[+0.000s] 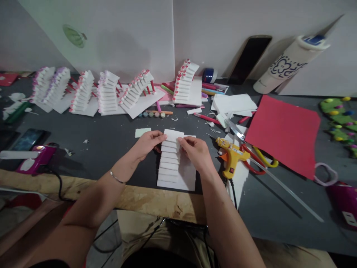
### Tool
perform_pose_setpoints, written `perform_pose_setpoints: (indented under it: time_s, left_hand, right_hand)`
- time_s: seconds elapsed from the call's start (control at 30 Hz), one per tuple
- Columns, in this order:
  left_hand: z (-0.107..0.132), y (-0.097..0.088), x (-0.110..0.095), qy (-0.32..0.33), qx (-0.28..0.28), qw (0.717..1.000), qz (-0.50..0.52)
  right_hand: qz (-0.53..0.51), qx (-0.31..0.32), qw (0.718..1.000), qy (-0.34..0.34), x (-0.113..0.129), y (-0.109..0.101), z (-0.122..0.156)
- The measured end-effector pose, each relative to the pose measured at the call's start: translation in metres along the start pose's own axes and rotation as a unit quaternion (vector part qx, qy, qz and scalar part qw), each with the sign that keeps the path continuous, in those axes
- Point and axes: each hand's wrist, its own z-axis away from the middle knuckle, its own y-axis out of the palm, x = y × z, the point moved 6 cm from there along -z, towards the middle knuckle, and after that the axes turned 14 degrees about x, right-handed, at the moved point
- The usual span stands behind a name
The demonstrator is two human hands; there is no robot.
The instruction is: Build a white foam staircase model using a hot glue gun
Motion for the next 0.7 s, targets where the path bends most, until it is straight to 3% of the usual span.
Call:
perform_pose_setpoints:
  time_s: [0.2,0.33,0.5,0.7]
  left_hand:
    - [0.005,0.000,-0.004,-0.004,0.054,0.998,-0.023]
    - [0.010,-0.006,-0.010,-0.009,0.084,0.993,-0.083]
    - [0.015,-0.012,-0.016,-0.026,0.080,0.985,-0.149]
    - [0.016,-0.020,-0.020,-0.036,0.022,0.977,-0.208]
  right_hand:
    - [-0.030,-0.030,0.999,0.005,-0.004,-0.009,0.000]
    - [-0.025,-0.009,1.000,0.001,-0.007,-0.012,0.000]
    - [-0.031,-0.007,0.999,-0.002,-0.007,-0.014,0.000]
    - [-0.015,-0.038,0.999,-0.021,-0.006,-0.019,-0.002]
